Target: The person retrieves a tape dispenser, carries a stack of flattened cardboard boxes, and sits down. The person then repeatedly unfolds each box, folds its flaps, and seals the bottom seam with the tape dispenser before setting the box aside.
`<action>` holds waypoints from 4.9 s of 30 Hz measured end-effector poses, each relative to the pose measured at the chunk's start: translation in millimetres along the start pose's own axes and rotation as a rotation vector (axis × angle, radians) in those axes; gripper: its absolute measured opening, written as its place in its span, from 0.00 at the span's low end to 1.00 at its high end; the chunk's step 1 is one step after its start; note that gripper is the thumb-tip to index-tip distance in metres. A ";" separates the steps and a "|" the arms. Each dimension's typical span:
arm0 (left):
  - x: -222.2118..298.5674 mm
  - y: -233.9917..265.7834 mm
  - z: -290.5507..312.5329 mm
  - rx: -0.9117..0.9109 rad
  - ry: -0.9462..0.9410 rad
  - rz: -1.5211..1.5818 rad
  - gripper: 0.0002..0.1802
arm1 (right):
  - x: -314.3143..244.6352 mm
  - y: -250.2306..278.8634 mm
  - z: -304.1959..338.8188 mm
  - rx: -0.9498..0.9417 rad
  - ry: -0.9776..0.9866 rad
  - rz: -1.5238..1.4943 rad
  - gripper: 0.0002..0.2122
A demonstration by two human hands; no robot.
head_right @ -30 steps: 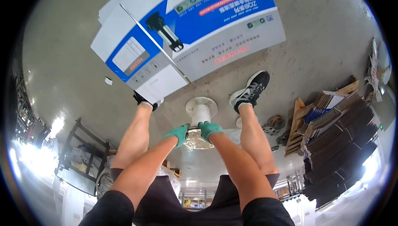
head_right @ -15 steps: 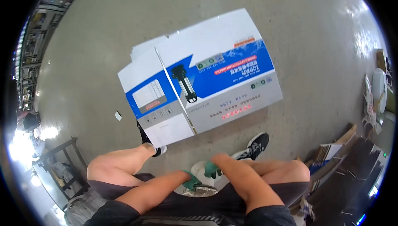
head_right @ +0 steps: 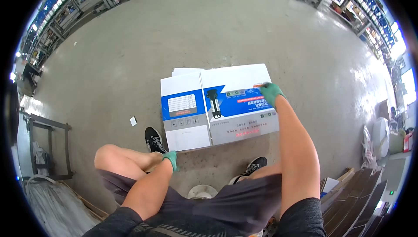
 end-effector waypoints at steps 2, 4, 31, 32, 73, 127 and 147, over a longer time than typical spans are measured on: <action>8.1 -6.3 1.0 -0.126 0.058 0.550 0.25 | 38.4 3.9 1.0 0.022 -0.034 0.031 0.18; 27.0 -11.6 20.5 -0.217 0.140 0.643 0.24 | 84.3 2.3 6.9 0.120 -0.170 0.204 0.22; 295.0 -28.0 -68.2 -0.164 -1.215 -0.585 0.29 | 107.9 158.5 303.6 0.270 0.048 0.448 0.14; 294.8 -48.9 -60.2 -0.192 -1.187 -0.667 0.29 | 121.5 159.2 355.3 0.300 -0.062 0.353 0.14; 174.7 -145.0 60.3 -0.211 -0.866 -0.901 0.23 | 377.5 -82.5 366.9 0.602 -0.752 -1.758 0.21; 173.9 -112.3 18.3 -0.718 -0.724 -0.262 0.13 | -159.6 -83.4 9.3 -0.561 0.419 1.220 0.14; 228.8 -90.2 0.7 -0.278 -1.391 -0.655 0.23 | 371.6 -66.5 363.7 0.570 -0.169 0.028 0.29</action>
Point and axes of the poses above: each hand's wrist, its own z-axis away from the middle knuckle, its own y-axis out of the back of the hand, x = y × z, the point moved 3 cm from there along -z, towards the middle knuckle, and after that the axes turned 1 degree about -x, right-handed, at the moved point
